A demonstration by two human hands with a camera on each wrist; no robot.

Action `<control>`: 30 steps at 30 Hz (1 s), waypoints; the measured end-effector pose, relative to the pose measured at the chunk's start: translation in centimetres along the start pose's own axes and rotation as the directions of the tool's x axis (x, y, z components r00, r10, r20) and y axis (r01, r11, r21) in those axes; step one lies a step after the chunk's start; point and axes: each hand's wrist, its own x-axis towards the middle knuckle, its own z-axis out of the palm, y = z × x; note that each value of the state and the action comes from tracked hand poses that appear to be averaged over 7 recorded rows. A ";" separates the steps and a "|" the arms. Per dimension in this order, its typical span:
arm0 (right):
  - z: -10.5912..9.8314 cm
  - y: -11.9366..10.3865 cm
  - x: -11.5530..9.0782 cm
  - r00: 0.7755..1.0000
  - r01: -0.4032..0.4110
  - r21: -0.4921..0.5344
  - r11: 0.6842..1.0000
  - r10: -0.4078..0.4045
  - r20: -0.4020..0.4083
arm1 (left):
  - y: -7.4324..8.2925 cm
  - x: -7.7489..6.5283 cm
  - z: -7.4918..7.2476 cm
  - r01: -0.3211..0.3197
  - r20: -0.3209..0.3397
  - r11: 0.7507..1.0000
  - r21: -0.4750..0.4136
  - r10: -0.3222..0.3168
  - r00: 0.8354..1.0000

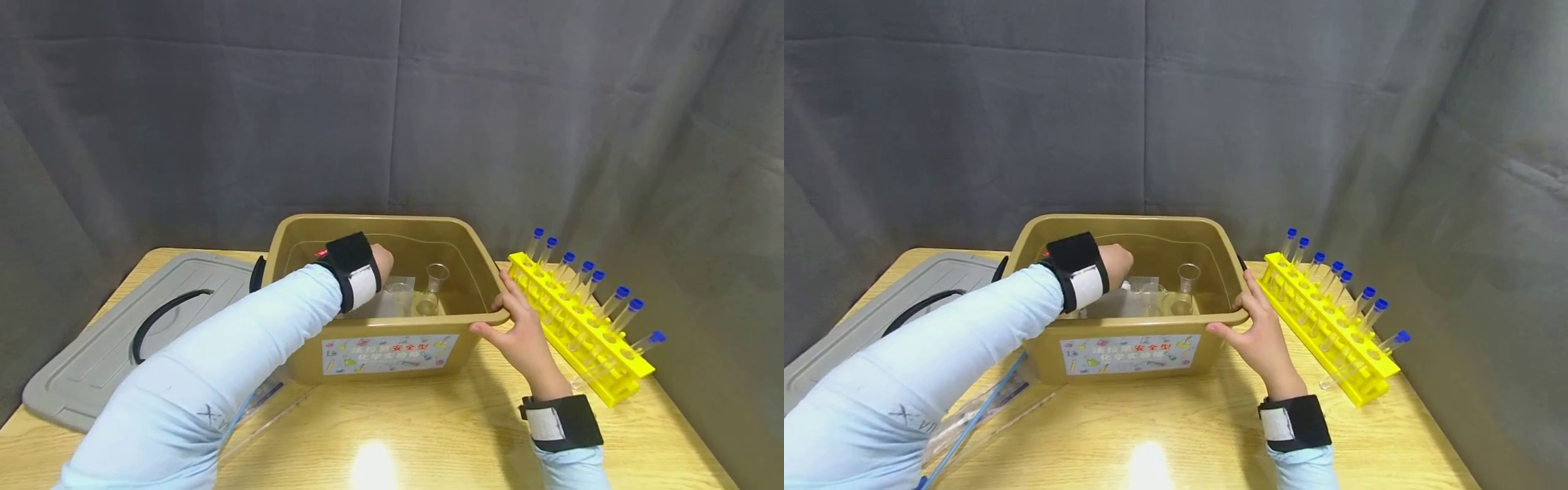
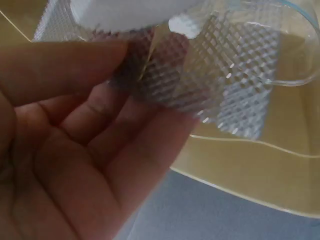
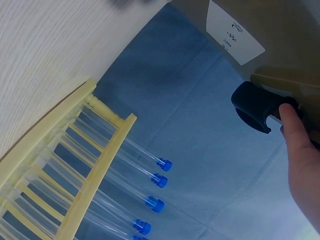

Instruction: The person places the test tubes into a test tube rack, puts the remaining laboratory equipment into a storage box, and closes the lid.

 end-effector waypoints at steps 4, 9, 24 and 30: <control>0.1 -0.3 -0.1 1.000 0.014 0.005 1.000 -0.014 -0.002 | -0.1 0.1 2.3 0.050 0.100 0.997 -0.055 -0.044 0.994; 0.3 -0.6 -0.3 1.000 0.003 -0.001 1.000 -0.003 0.002 | 1.3 -4.3 -2.3 0.103 0.128 0.978 -0.183 -0.081 0.988; 0.9 -1.3 -0.5 1.000 -0.011 0.003 1.000 0.011 -0.005 | 3.1 -10.8 -13.9 0.481 0.431 0.652 -0.586 -0.253 0.866; 1.0 -1.2 -0.6 1.000 -0.003 -0.001 1.000 0.003 -0.009 | 3.1 -11.3 -14.7 0.405 0.389 0.709 -0.577 -0.197 0.900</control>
